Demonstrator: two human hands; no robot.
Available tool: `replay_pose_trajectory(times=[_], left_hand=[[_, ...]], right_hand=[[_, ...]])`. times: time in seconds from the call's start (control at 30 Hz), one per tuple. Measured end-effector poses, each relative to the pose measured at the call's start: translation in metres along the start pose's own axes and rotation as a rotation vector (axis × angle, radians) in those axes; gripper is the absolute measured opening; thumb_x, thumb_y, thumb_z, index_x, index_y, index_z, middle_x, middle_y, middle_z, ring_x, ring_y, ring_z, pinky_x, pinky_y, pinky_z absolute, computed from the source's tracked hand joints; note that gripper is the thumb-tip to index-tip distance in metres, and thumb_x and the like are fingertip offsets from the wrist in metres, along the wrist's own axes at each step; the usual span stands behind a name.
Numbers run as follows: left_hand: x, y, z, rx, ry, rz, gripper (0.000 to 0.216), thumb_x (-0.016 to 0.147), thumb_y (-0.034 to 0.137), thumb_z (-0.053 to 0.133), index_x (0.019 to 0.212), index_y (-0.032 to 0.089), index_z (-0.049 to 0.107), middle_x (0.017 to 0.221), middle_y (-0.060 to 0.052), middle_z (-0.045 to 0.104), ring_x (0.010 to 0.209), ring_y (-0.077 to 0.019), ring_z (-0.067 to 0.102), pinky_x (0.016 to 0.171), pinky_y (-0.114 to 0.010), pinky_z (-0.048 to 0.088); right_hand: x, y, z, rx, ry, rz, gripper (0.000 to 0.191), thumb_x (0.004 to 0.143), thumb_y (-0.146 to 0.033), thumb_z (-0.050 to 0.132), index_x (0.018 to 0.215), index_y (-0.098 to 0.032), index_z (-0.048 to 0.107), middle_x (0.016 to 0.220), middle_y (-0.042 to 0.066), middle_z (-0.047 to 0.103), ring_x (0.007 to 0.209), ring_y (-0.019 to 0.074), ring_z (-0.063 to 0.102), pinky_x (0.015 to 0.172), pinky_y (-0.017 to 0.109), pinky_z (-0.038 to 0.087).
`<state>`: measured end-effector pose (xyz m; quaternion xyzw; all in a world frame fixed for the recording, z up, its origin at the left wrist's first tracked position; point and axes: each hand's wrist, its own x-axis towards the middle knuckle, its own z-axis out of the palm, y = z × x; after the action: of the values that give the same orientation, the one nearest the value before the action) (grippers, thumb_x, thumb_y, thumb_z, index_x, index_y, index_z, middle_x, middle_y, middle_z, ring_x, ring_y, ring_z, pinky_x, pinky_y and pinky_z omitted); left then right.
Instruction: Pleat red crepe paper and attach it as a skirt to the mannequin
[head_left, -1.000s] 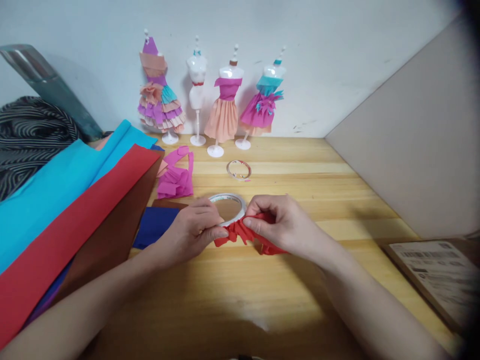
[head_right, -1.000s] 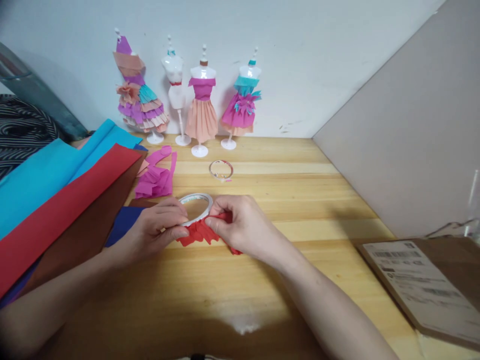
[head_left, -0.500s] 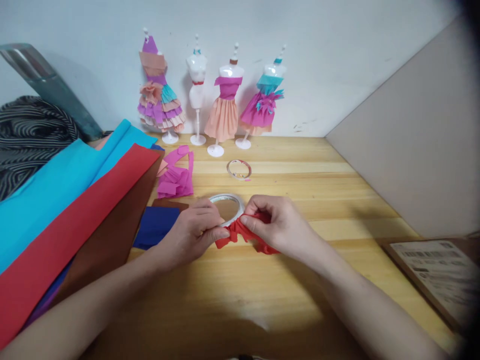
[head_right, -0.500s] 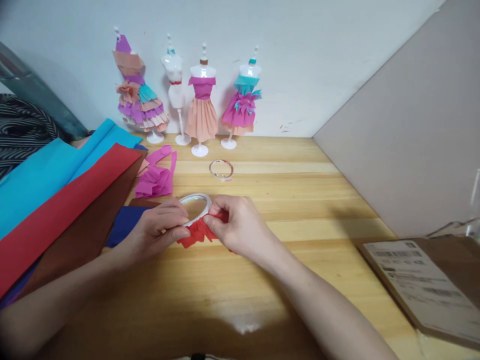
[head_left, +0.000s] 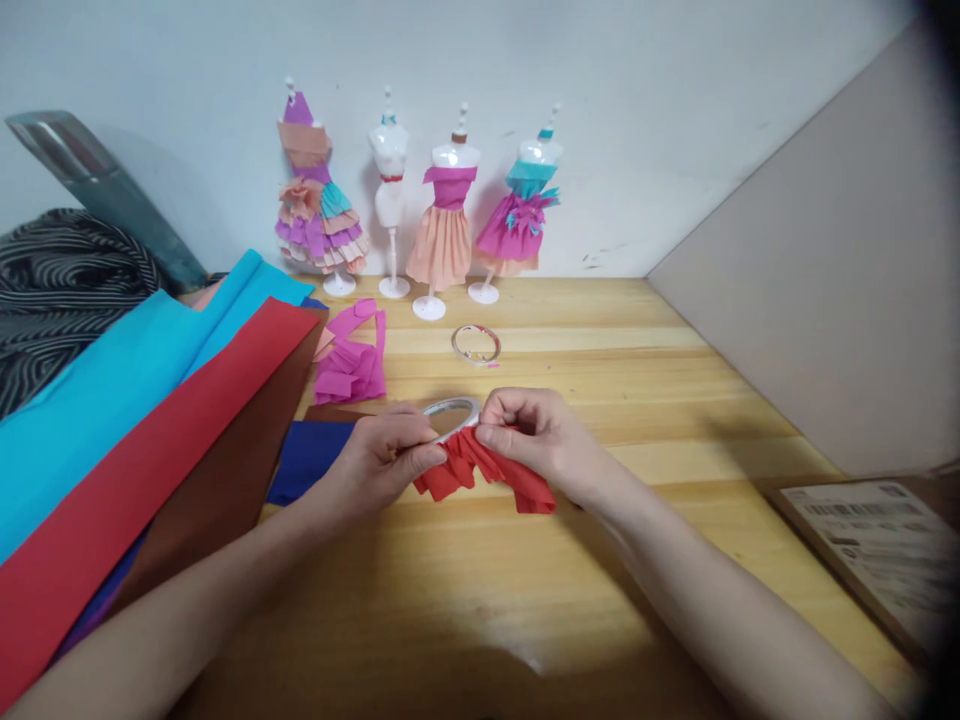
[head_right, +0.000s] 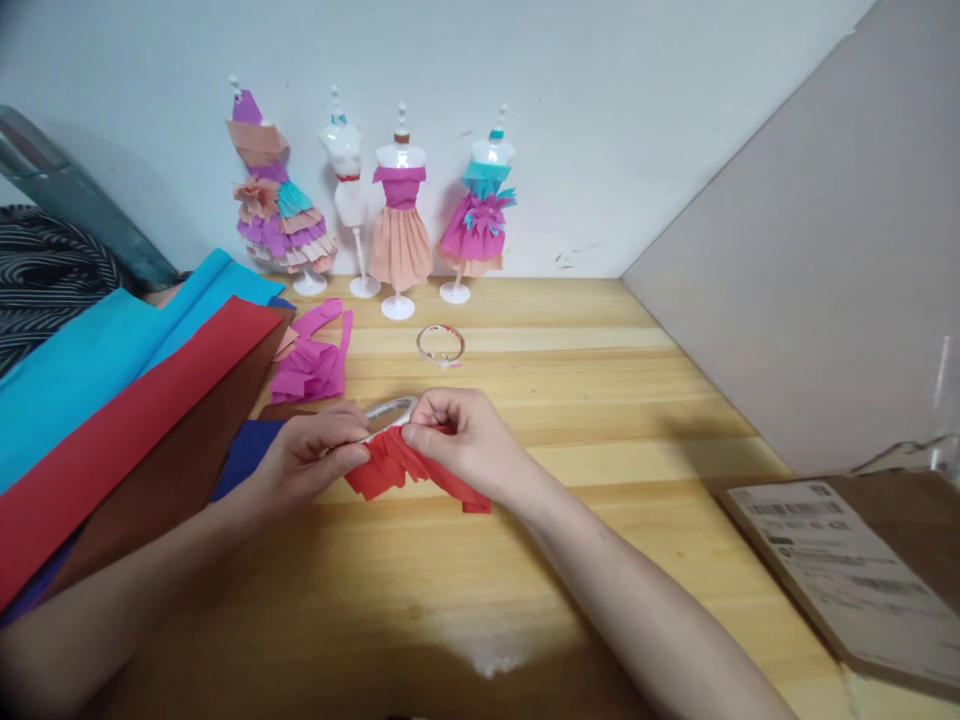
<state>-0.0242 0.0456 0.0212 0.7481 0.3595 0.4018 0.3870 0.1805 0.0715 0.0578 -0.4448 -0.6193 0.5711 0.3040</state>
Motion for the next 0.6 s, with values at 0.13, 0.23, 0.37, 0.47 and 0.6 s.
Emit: replay_pose_trajectory(times=[0.13, 0.23, 0.37, 0.47, 0.6], left_hand=[[-0.0001, -0.0003, 0.0002, 0.000, 0.006, 0.025, 0.045, 0.096, 0.042, 0.051, 0.062, 0.014, 0.061, 0.059, -0.002, 0.052, 0.063, -0.0142, 0.049, 0.059, -0.026, 0.037], [0.0003, -0.0010, 0.0002, 0.001, -0.002, 0.036, 0.047, 0.096, 0.043, 0.051, 0.059, 0.014, 0.058, 0.058, -0.002, 0.050, 0.063, -0.0139, 0.049, 0.060, -0.026, 0.037], [0.0007, -0.0025, -0.0005, 0.011, -0.016, 0.031, 0.046, 0.096, 0.041, 0.052, 0.059, 0.014, 0.058, 0.058, -0.001, 0.050, 0.063, -0.0136, 0.048, 0.060, -0.026, 0.036], [0.0005, -0.0032, -0.0006, 0.010, -0.022, 0.028, 0.044, 0.096, 0.039, 0.053, 0.061, 0.014, 0.060, 0.058, -0.001, 0.051, 0.064, -0.0137, 0.048, 0.061, -0.026, 0.036], [-0.0004, -0.0038, 0.0002, 0.003, -0.029, 0.017, 0.045, 0.096, 0.042, 0.052, 0.063, 0.014, 0.062, 0.061, -0.003, 0.055, 0.066, -0.0144, 0.050, 0.062, -0.027, 0.037]], right_hand=[[-0.0005, -0.0017, -0.0009, 0.005, -0.021, 0.025, 0.026, 0.068, -0.036, 0.068, 0.060, -0.019, 0.050, 0.053, -0.004, 0.050, 0.048, 0.0083, 0.044, 0.047, 0.023, 0.034], [-0.0001, -0.0016, -0.0015, -0.012, -0.028, 0.023, 0.026, 0.068, -0.037, 0.068, 0.060, -0.019, 0.051, 0.053, -0.004, 0.049, 0.048, 0.0078, 0.042, 0.047, 0.023, 0.034], [-0.0017, -0.0003, -0.0022, -0.158, 0.030, -0.044, 0.024, 0.070, -0.036, 0.064, 0.060, -0.019, 0.052, 0.054, -0.002, 0.050, 0.048, 0.0093, 0.043, 0.045, 0.023, 0.035], [-0.0047, -0.0003, -0.0020, -0.288, 0.073, -0.090, 0.021, 0.073, -0.034, 0.060, 0.061, -0.019, 0.051, 0.053, -0.001, 0.051, 0.048, 0.0105, 0.044, 0.044, 0.023, 0.035], [-0.0063, -0.0014, -0.0020, -0.326, 0.076, -0.117, 0.022, 0.074, -0.033, 0.058, 0.059, -0.019, 0.050, 0.052, -0.001, 0.050, 0.047, 0.0098, 0.043, 0.043, 0.023, 0.035]])
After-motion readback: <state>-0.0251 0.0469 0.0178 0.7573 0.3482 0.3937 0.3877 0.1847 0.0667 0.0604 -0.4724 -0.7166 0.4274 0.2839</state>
